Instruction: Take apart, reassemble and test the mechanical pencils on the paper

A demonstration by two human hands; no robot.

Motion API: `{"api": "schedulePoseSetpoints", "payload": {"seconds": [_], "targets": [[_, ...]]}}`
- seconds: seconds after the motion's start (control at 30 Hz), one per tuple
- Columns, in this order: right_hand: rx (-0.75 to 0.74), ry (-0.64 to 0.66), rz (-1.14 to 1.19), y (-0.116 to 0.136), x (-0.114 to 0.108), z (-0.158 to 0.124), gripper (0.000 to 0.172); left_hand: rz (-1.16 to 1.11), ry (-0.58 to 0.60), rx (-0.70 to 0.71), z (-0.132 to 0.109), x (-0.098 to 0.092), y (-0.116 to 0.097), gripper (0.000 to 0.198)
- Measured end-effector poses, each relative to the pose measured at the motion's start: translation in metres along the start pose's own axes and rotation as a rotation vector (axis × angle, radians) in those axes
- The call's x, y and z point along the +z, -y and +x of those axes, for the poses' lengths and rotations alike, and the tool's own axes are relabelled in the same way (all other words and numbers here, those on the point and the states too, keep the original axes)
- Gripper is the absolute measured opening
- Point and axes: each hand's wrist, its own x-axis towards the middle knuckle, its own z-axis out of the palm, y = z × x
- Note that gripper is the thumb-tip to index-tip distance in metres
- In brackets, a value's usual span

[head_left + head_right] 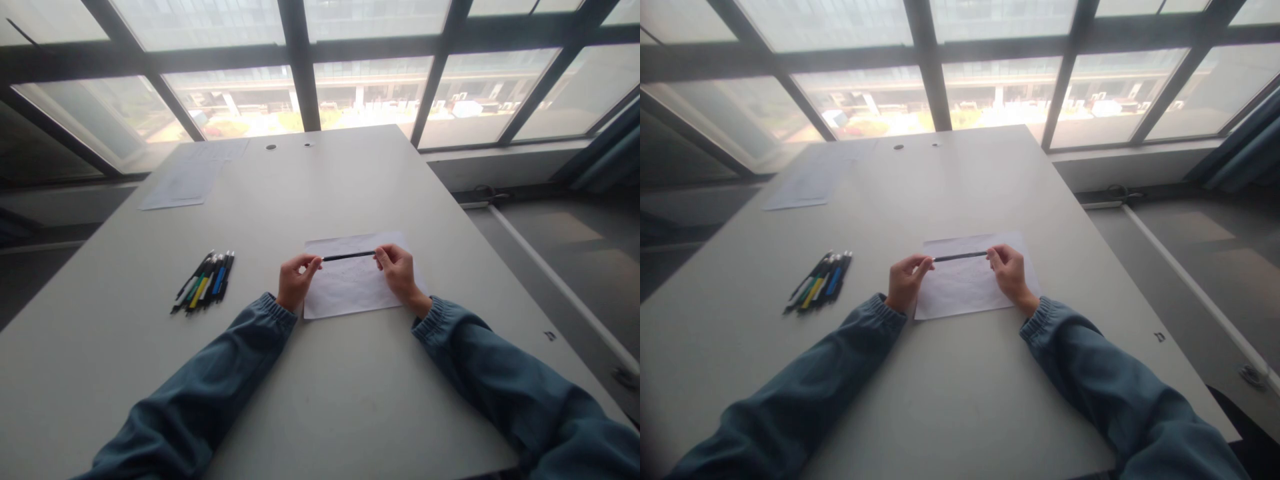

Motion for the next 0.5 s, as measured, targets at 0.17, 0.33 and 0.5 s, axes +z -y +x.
{"api": "schedulePoseSetpoints", "payload": {"seconds": [0.17,0.33,0.5], "targets": [[-0.004,0.003,-0.009,-0.001,-0.0001,0.0002,0.035,0.008,0.003,-0.003,-0.0001,-0.0004,0.0007,0.031],[-0.013,0.004,-0.025,0.0006,-0.0001,-0.0002,0.036,0.02,0.007,0.004,-0.0001,-0.0012,-0.0014,0.032],[-0.019,0.013,-0.022,0.0016,-0.0004,-0.0007,0.037,0.018,0.012,0.001,-0.0002,-0.0014,-0.003,0.032]]}}
